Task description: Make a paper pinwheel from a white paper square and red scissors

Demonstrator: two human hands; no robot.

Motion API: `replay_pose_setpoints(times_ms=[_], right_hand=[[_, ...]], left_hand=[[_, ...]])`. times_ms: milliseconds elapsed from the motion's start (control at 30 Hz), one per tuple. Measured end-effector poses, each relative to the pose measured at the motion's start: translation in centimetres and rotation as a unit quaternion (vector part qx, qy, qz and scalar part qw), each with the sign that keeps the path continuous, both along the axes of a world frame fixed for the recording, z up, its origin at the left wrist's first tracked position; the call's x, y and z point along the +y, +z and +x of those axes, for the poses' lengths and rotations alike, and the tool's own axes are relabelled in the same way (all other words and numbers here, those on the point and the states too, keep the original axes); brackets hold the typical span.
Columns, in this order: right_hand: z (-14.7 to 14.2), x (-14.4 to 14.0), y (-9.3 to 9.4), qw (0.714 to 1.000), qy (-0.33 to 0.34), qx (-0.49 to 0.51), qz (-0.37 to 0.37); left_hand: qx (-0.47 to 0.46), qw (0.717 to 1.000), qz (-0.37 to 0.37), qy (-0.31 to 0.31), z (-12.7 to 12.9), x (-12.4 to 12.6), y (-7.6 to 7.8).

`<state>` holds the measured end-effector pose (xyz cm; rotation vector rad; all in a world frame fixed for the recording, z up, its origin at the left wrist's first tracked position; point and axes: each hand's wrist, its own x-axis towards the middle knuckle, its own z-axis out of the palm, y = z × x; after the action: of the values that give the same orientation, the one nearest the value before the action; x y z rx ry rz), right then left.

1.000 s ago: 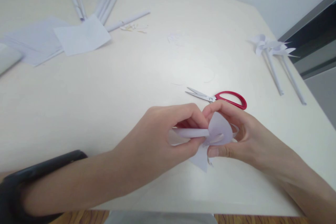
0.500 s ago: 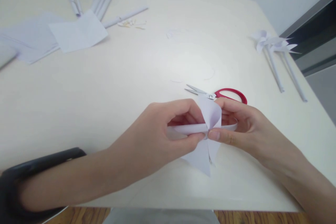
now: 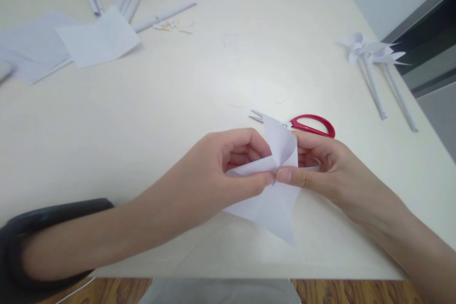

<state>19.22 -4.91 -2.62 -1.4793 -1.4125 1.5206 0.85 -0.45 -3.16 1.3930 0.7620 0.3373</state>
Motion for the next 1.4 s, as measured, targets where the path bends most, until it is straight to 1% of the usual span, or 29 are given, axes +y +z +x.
replay_pose_setpoints(times_ms=[267,367,533,667,900,1033,1200,1400], right_hand=[[0.03,-0.26,0.06,1.0,-0.015,0.025,-0.005],[0.04,-0.3,0.05,0.999,-0.021,0.024,0.006],[0.02,-0.43,-0.01,0.999,-0.033,0.019,0.009],[0.08,-0.35,-0.09,0.999,-0.021,0.028,-0.003],[0.61,-0.08,0.15,0.999,0.019,0.0,0.026],[0.71,-0.17,0.43,0.999,0.012,-0.027,0.033],[0.47,-0.28,0.39,0.999,0.004,-0.017,0.045],[0.2,-0.42,0.22,0.998,-0.023,-0.015,0.058]], left_hand=[[-0.013,1.0,-0.028,-0.004,0.08,0.13,0.03],[-0.011,0.999,-0.037,-0.005,0.06,0.13,0.14],[0.012,1.0,-0.027,-0.005,0.04,0.19,0.26],[0.01,0.999,-0.029,-0.015,0.02,0.25,0.21],[-0.02,0.999,-0.034,-0.013,0.04,0.23,0.0],[-0.014,1.0,-0.025,-0.009,-0.15,0.19,-0.14],[-0.005,1.0,-0.02,-0.008,-0.19,0.07,-0.21],[0.001,1.0,-0.021,0.0,-0.03,0.16,-0.01]])
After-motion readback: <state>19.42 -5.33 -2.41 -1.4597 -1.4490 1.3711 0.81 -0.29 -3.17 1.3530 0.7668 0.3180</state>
